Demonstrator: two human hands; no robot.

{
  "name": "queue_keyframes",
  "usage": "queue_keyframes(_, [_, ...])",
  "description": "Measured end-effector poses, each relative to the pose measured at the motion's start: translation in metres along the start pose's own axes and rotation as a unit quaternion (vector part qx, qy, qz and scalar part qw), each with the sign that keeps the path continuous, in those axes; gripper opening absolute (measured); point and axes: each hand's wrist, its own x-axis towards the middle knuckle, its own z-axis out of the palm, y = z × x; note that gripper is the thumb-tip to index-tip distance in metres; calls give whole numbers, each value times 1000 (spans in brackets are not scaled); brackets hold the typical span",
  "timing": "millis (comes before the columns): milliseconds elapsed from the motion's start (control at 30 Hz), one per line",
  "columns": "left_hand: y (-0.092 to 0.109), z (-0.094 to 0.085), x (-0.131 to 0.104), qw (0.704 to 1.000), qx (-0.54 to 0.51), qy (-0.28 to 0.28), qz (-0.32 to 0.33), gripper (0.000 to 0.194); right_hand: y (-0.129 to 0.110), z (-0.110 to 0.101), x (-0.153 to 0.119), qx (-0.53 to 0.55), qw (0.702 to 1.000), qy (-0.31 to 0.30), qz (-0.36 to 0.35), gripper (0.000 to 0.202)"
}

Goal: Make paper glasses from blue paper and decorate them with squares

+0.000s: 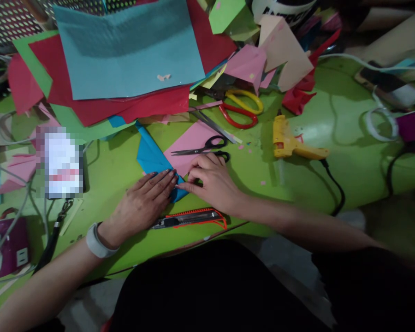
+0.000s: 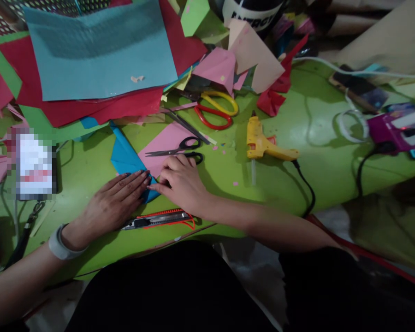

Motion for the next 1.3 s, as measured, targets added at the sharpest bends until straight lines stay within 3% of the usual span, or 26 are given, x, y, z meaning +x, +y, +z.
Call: queue_keyframes(1300, [0, -3, 1, 999, -6, -16, -50, 40, 0, 2, -2, -20, 1000, 11, -15, 32])
